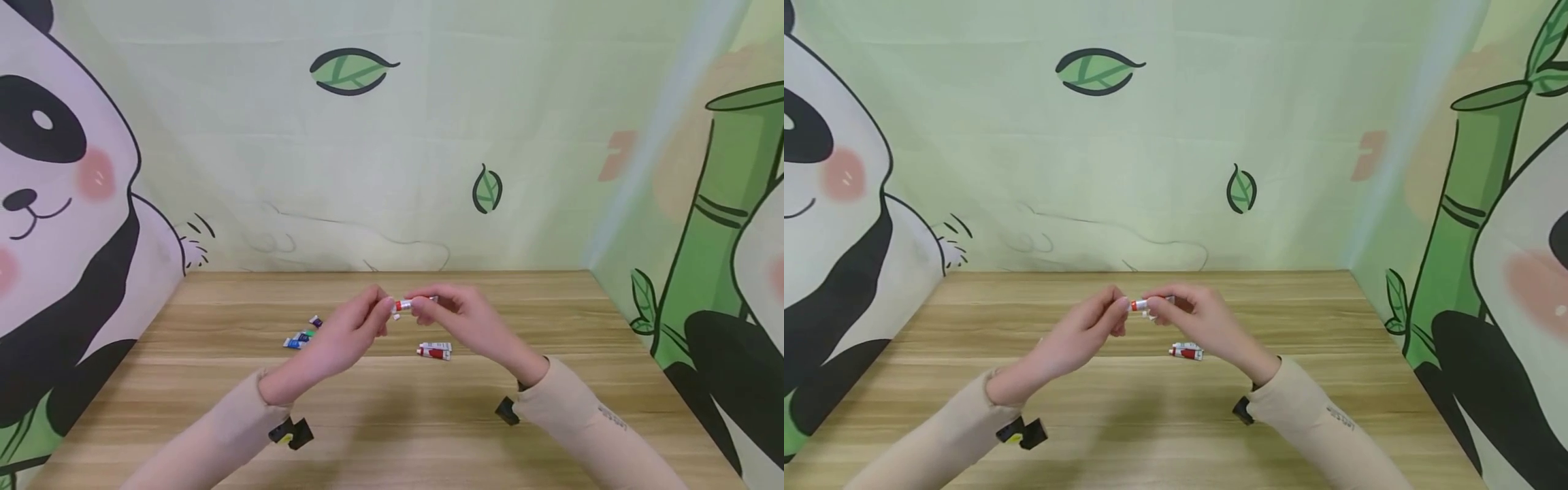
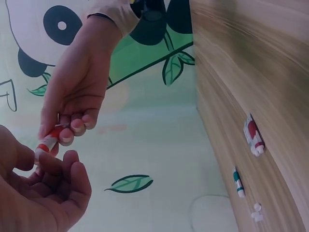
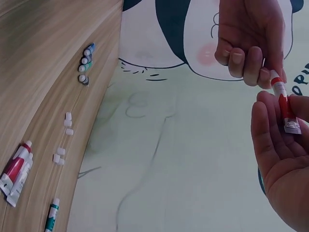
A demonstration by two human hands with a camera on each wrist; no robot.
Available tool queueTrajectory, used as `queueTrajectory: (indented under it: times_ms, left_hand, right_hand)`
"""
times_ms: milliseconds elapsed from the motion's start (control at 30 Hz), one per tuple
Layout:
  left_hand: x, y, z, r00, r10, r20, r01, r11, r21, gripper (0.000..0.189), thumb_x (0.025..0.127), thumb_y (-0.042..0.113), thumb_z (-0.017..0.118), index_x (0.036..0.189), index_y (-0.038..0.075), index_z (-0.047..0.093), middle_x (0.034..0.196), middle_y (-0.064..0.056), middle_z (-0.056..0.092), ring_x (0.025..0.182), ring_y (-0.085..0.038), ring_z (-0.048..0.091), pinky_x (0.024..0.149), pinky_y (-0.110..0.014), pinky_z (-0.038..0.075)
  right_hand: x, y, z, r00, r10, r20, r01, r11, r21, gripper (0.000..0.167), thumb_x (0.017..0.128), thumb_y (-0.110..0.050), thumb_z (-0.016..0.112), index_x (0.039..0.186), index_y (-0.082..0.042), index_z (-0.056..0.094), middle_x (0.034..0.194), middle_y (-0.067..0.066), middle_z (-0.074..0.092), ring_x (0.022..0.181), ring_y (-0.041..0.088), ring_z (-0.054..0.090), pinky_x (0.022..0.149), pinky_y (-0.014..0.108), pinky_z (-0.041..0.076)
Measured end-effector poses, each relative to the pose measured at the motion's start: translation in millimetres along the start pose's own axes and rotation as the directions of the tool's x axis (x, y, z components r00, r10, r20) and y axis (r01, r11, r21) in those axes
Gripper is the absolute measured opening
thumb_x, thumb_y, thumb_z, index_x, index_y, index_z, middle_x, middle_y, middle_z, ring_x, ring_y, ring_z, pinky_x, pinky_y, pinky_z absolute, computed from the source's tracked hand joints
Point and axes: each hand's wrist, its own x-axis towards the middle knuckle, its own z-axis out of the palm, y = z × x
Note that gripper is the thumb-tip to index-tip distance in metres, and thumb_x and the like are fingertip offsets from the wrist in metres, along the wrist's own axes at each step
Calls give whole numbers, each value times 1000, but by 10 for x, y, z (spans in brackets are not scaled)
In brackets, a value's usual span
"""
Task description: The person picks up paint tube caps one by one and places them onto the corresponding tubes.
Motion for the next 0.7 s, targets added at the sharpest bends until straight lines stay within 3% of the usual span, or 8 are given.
queueTrajectory:
  times_ms: [200,467,600,700]
  left_hand:
    - [-16,-8,35,990,130,-57,-121,983,137,20,109,27,45,103,10,54,75,0,52,54,-11,41,46,-26,37]
    - [-23,-23,51,943,322,-81,-285,909,305,11,106,16,52,106,5,53,71,4,45,56,-8,40,49,-25,39]
    - [-21,-34,48,923,376,-82,-327,878,349,10,104,12,56,108,4,53,77,2,49,59,-8,41,50,-23,40]
    - [-21,-46,41,927,364,-87,-317,888,333,11,104,13,57,109,4,53,80,2,53,61,-11,45,53,-24,43]
  right_hand:
    - [34,7,-7,998,61,17,-62,992,112,19,100,-18,65,113,-7,74,90,11,70,78,29,67,75,39,58]
    - [57,-31,2,992,123,37,-129,965,227,23,102,-21,62,113,-2,69,87,13,68,74,23,67,73,38,59]
    - [60,-39,9,988,147,39,-153,955,254,23,102,-21,62,112,-1,69,86,12,68,74,22,67,74,38,59]
    - [61,-31,17,988,153,30,-155,958,242,23,102,-21,62,112,-1,69,87,12,68,74,23,68,74,38,59]
